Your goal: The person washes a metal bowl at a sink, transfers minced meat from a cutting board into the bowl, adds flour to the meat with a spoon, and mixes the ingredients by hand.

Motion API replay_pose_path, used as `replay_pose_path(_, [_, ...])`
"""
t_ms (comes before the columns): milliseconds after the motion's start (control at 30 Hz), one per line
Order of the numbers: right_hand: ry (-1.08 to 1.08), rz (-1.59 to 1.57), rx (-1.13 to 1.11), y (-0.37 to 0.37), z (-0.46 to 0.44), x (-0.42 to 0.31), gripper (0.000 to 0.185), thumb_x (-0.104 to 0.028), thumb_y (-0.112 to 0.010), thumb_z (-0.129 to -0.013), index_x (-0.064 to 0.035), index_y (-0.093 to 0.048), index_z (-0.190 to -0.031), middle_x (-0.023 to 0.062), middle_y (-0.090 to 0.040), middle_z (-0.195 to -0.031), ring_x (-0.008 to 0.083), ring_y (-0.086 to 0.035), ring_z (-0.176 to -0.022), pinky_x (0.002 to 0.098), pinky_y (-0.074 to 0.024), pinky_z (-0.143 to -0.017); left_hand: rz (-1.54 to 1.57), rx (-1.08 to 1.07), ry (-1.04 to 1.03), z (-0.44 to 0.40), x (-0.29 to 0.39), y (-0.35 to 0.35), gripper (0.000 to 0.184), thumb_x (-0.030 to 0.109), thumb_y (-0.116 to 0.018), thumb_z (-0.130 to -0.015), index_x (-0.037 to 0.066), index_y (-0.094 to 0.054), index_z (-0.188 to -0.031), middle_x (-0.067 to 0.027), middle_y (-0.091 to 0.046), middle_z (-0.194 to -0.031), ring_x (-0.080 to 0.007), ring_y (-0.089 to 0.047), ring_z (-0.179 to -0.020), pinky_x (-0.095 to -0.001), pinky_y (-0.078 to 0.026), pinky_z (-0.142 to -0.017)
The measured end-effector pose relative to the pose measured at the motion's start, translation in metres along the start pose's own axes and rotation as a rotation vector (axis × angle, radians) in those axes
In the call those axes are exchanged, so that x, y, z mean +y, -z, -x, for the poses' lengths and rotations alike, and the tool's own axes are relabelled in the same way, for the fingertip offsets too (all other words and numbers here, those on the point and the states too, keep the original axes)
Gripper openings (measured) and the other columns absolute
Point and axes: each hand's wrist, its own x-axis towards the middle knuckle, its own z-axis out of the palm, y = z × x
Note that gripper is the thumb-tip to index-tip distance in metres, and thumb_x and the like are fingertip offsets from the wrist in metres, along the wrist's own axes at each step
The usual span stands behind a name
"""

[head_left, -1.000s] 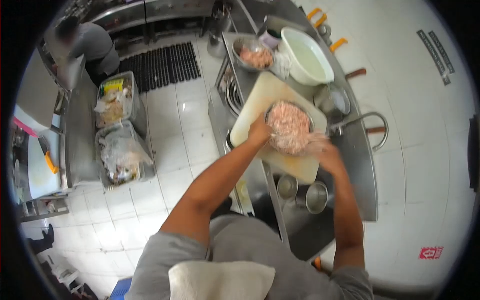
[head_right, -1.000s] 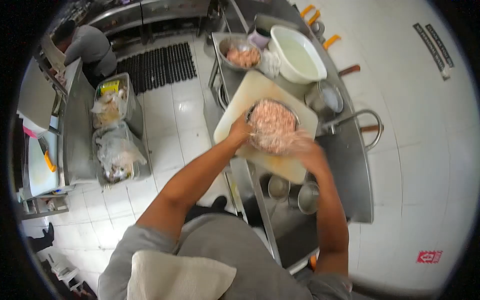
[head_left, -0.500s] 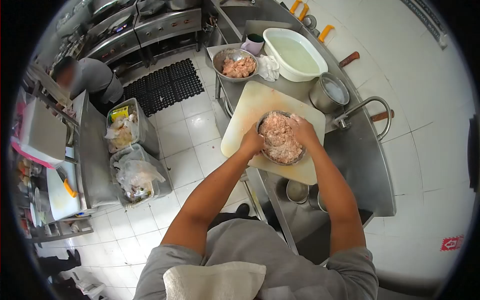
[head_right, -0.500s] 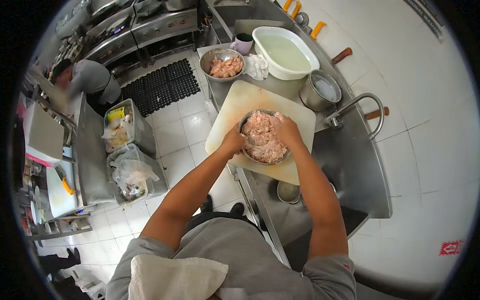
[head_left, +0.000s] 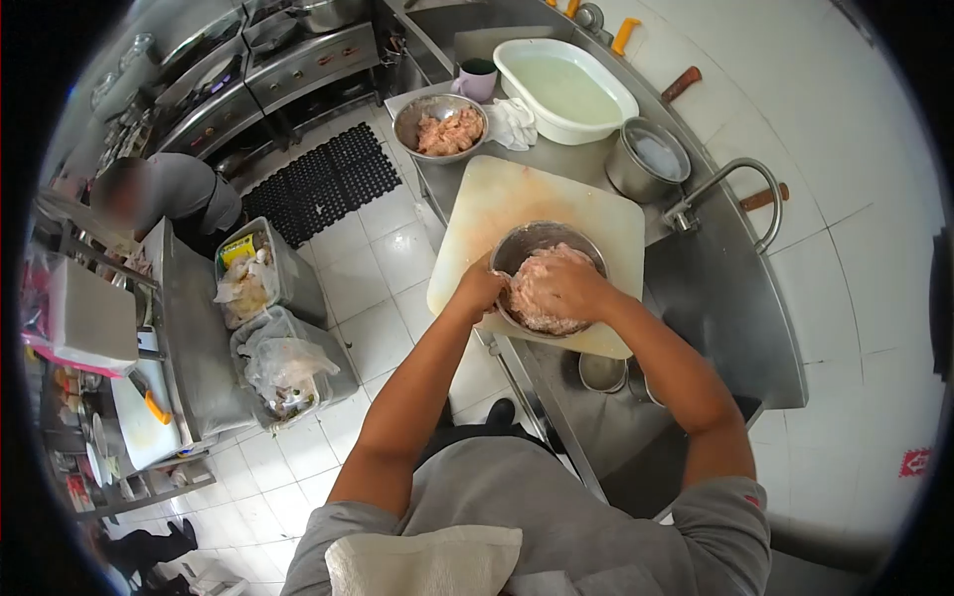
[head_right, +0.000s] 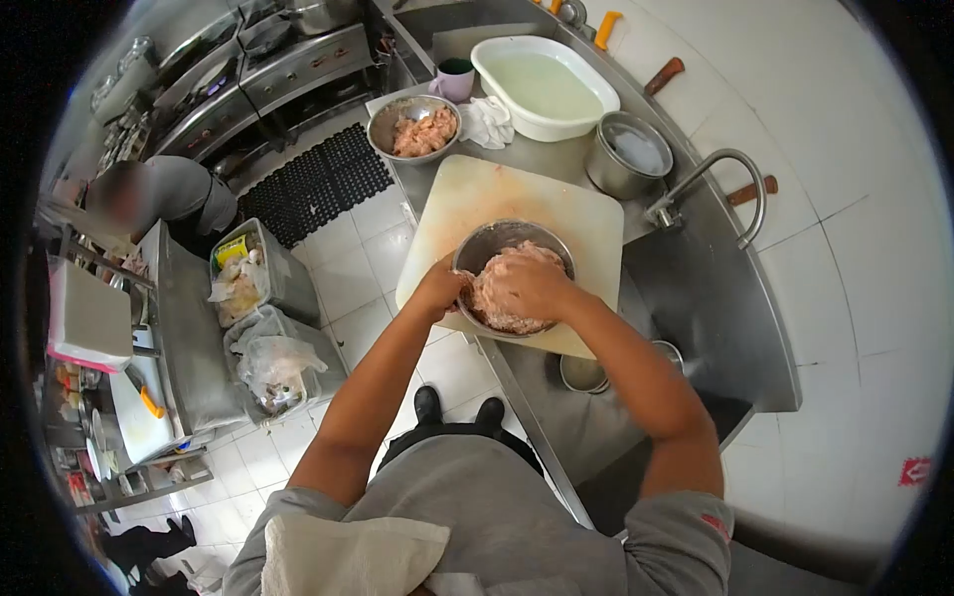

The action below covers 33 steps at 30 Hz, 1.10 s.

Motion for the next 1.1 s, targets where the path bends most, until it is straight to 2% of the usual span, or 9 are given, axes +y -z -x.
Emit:
replay_pose_path(267, [-0.15,0.094,-0.056,-0.011,0.066,-0.041,0.061,-0.056,-0.04,-0.087,-0.003,-0.061,-0.109,0.0211,-0.05,-0.123,0.0402,-0.024,-0.131,0.0522,-0.0163,-0.107,-0.018,0.018,-0.014,0.023,0.01,-0.012,0.055,-0.001,-0.048,-0.078,0.014,-0.041,-0.131,-0.0079,-0.06,-0.08,-0.0115,-0.05,-0.047,-0.0242,-0.036,-0.032])
replay_pose_path(533, [-0.472,-0.503,-0.276,-0.003,-0.007,-0.018,0.074,-0.061,-0.028,-0.089,0.0023,-0.056,-0.115,0.0275,-0.05,-0.123,0.0372,-0.048,-0.115,0.0397,-0.0335,-0.099,0.054,0.152,-0.121,0.038,0.001,-0.026,0.046,0.006,-0.045,-0.084,0.008,-0.035,-0.129,-0.0154,-0.059,-0.09,-0.0182,-0.058,-0.051,-0.0282,-0.043,-0.032])
replay_pose_path(600, [-0.453,-0.255,-0.284,0.026,-0.001,-0.031,0.069,-0.058,-0.031,-0.09,0.0015,-0.06,-0.109,0.0285,-0.057,-0.109,0.0411,-0.054,-0.102,0.0421,-0.0407,-0.089,0.08,0.261,-0.205,0.038,-0.003,-0.034,0.047,0.005,-0.046,-0.084,0.009,-0.034,-0.13,-0.0178,-0.059,-0.093,-0.022,-0.059,-0.052,-0.0295,-0.045,-0.033])
replay_pose_path(667, [-0.462,-0.199,-0.049,0.031,0.006,-0.041,0.057,-0.05,-0.037,-0.09,-0.0001,-0.062,-0.102,0.0265,-0.06,-0.084,0.0431,-0.058,-0.081,0.0452,-0.0451,-0.079,0.08,0.242,-0.18,0.039,-0.009,-0.04,0.053,0.008,-0.05,-0.084,0.011,-0.029,-0.132,-0.0189,-0.058,-0.098,-0.0233,-0.061,-0.055,-0.03,-0.047,-0.034])
replay_pose_path(800, [-0.498,-0.047,0.232,0.036,0.01,-0.041,0.047,-0.042,-0.047,-0.088,0.0009,-0.064,-0.094,0.0261,-0.06,-0.089,0.042,-0.058,-0.086,0.0462,-0.0447,-0.079,0.323,0.195,-0.11,0.073,-0.008,-0.064,0.066,0.017,-0.056,-0.085,0.016,-0.017,-0.137,-0.0189,-0.053,-0.111,-0.0259,-0.062,-0.063,-0.0305,-0.05,-0.038])
replay_pose_path(867, [-0.562,-0.052,0.308,0.031,0.01,-0.044,0.04,-0.032,-0.057,-0.084,0.002,-0.059,-0.104,0.0282,-0.057,-0.102,0.0416,-0.055,-0.099,0.046,-0.0433,-0.085,0.384,0.13,0.042,0.088,-0.006,-0.064,0.071,0.022,-0.058,-0.085,0.018,-0.012,-0.139,-0.0174,-0.051,-0.116,-0.0269,-0.063,-0.067,-0.0351,-0.053,-0.047])
replay_pose_path(900, [-0.565,-0.054,0.306,0.02,0.011,-0.042,0.04,-0.032,-0.057,-0.084,0.002,-0.059,-0.104,0.0282,-0.057,-0.102,0.0416,-0.055,-0.099,0.046,-0.0433,-0.085,0.277,0.112,0.046,0.092,-0.003,-0.054,0.072,0.024,-0.06,-0.084,0.01,-0.017,-0.14,-0.0176,-0.049,-0.121,-0.0326,-0.062,-0.085,-0.042,-0.053,-0.07])
replay_pose_path(967, [-0.61,0.077,0.653,-0.013,0.015,-0.036,0.053,-0.023,-0.066,-0.077,0.0023,-0.047,-0.12,0.0289,-0.053,-0.111,0.0406,-0.05,-0.107,0.0423,-0.0409,-0.092,-0.013,0.253,-0.165,0.034,-0.058,-0.028,0.069,0.023,-0.058,-0.085,0.013,-0.018,-0.14,-0.015,-0.046,-0.125,-0.0267,-0.061,-0.078,-0.0367,-0.052,-0.06])
replay_pose_path(1100, [-0.823,-0.076,0.537,-0.007,0.026,-0.048,0.07,-0.022,-0.069,-0.074,0.0027,-0.034,-0.129,0.029,-0.046,-0.121,0.0402,-0.044,-0.116,0.0411,-0.0372,-0.098,-0.443,0.248,-0.373,-0.008,-0.029,-0.006,0.06,0.021,-0.053,-0.088,0.013,-0.023,-0.14,-0.0134,-0.049,-0.12,-0.019,-0.058,-0.064,-0.0297,-0.048,-0.044])
